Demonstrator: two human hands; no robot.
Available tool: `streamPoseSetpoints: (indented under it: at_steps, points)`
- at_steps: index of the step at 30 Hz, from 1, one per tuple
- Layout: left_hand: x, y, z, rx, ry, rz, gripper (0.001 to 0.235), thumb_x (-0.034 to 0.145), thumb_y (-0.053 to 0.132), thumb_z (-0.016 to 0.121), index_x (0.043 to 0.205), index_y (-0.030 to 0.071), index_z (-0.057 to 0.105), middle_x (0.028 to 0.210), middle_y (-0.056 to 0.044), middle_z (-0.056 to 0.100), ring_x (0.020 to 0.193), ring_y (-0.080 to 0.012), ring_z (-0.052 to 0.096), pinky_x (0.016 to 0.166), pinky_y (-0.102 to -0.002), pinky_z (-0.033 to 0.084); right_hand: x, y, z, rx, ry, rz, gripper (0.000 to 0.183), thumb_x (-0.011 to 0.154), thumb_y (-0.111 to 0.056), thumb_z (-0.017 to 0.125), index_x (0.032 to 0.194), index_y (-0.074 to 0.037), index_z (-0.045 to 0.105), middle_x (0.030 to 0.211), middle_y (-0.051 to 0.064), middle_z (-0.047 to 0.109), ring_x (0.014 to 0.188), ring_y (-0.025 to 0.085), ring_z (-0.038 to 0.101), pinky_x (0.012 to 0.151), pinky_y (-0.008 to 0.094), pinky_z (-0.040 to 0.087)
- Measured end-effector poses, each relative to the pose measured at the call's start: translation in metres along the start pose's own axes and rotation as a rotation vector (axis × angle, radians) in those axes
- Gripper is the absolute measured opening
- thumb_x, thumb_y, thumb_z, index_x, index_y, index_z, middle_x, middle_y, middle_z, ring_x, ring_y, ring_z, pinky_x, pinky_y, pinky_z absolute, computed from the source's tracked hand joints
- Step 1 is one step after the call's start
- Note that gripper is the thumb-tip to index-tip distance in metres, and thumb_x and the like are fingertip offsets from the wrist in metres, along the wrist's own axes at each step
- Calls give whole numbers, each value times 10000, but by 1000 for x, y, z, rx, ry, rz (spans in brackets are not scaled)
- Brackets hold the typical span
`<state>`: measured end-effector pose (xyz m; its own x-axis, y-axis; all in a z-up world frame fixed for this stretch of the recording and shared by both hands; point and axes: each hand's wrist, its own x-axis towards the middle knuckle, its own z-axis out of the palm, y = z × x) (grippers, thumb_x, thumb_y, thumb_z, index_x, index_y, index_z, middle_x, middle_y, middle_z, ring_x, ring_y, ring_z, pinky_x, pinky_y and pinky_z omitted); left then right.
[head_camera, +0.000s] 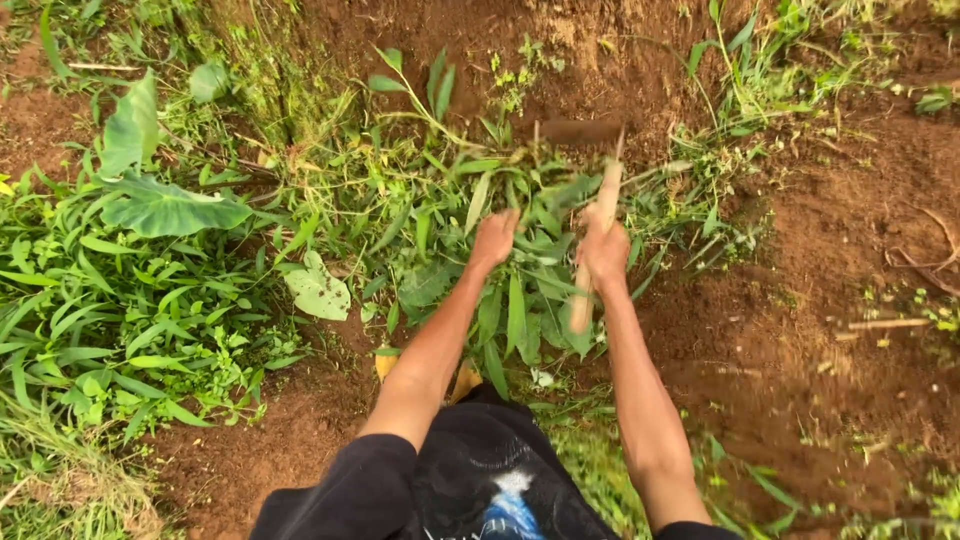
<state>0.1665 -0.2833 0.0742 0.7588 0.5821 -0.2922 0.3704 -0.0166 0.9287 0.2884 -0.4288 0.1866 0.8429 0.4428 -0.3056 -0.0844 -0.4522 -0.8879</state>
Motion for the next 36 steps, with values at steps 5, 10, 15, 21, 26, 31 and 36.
streamPoseSetpoints:
  at_steps: [5,10,15,21,26,31,36]
  points:
    - [19,-52,12,55,22,-25,717,1164,580,309,1585,10,416,1611,-289,387,1547,-534,170,1301,-684,61,-7,-30,-27,341,170,-198,328,1111,-343,416,1042,-54,555,579,31,604,448,129,627,413,234,564]
    - [3,-28,14,97,86,20,635,1157,534,350,1419,19,611,1279,-175,698,1417,-417,485,1297,-625,157,4,65,29,84,157,-73,344,1049,-357,540,999,-19,583,594,109,626,429,211,643,360,317,564]
    - [-22,-26,-5,46,96,79,508,1158,344,359,1478,10,568,1429,-220,626,1450,-483,424,1280,-643,203,-61,43,21,-105,-159,-157,638,1062,-507,532,864,81,681,677,231,631,637,331,646,660,519,560]
    - [-66,-15,-15,-85,149,-9,489,1154,287,367,1515,-22,479,1536,-290,479,1505,-556,259,1244,-731,217,-40,37,9,-74,46,-220,402,1041,-400,632,987,-3,653,553,137,630,417,221,643,385,305,553]
    - [-77,-2,-8,-155,217,-115,556,1112,360,414,1511,-10,525,1394,-281,628,1315,-486,569,1163,-655,384,10,-34,6,149,277,-411,425,1115,-464,481,1007,-63,572,573,12,575,440,135,614,441,229,553]
    - [-46,-63,2,-146,216,-53,521,1148,322,385,1555,8,472,1236,-242,678,1048,-317,628,979,-602,499,14,-102,36,349,255,-381,328,1089,-385,479,993,-81,554,546,-22,559,409,104,595,368,182,509]
    - [-53,-74,-2,-127,168,-80,517,1176,306,325,1602,18,370,1575,-275,434,1534,-521,235,1259,-731,220,25,-28,76,-14,-104,-125,500,1054,-526,503,966,-39,572,547,79,637,469,198,672,487,342,615]
